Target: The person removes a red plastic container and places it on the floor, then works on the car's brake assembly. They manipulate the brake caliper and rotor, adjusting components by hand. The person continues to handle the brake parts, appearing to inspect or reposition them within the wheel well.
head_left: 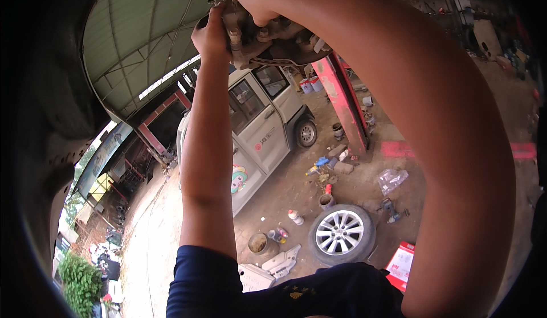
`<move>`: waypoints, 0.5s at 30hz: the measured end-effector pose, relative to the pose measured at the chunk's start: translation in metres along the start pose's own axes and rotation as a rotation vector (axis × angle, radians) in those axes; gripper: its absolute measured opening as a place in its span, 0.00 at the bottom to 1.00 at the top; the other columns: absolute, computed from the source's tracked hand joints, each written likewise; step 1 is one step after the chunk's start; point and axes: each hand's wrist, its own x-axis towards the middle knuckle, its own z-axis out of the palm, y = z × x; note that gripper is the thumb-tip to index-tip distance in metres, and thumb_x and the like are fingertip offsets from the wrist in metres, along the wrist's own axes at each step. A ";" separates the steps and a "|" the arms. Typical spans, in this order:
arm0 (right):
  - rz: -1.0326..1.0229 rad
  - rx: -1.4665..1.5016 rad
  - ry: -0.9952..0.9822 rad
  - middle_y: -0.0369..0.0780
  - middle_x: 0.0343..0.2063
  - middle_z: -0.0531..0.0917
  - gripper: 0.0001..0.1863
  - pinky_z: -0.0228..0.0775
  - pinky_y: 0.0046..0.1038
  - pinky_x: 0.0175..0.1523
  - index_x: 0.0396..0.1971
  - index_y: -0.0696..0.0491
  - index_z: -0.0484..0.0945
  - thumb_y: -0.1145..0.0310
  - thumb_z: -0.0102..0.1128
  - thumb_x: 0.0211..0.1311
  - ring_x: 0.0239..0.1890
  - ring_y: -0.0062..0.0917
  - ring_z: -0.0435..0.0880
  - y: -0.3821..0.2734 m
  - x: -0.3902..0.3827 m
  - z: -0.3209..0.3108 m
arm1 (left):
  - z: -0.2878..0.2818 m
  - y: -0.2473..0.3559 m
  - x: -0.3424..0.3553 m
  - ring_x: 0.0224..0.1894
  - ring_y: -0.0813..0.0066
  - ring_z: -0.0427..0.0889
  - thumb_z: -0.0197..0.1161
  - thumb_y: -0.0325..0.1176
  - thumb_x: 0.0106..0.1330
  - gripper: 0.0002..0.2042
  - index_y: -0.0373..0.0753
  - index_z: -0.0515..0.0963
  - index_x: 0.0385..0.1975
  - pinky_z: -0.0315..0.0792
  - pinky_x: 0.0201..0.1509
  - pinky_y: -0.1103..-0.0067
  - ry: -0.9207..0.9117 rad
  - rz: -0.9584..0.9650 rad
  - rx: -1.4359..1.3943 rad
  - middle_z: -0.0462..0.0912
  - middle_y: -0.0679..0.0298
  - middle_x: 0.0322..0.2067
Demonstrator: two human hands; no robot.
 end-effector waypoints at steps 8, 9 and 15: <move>-0.034 0.109 0.031 0.39 0.50 0.88 0.28 0.79 0.35 0.56 0.52 0.49 0.85 0.51 0.71 0.51 0.54 0.28 0.87 -0.022 0.010 0.004 | -0.034 -0.003 -0.010 0.40 0.67 0.86 0.74 0.37 0.62 0.20 0.26 0.83 0.46 0.82 0.46 0.71 0.015 0.088 0.038 0.86 0.58 0.44; -0.054 0.147 0.057 0.40 0.50 0.88 0.28 0.78 0.35 0.56 0.52 0.49 0.84 0.51 0.70 0.52 0.54 0.28 0.86 -0.027 0.011 0.000 | -0.044 0.005 -0.009 0.41 0.68 0.86 0.74 0.37 0.62 0.21 0.28 0.82 0.48 0.81 0.46 0.72 0.010 0.079 0.047 0.86 0.59 0.44; -0.070 0.139 0.151 0.40 0.52 0.86 0.29 0.76 0.35 0.59 0.55 0.50 0.82 0.50 0.67 0.57 0.56 0.29 0.85 -0.012 -0.028 -0.001 | 0.016 0.008 -0.020 0.33 0.64 0.85 0.68 0.53 0.65 0.26 0.31 0.84 0.46 0.82 0.38 0.66 -0.073 -0.157 0.099 0.86 0.58 0.36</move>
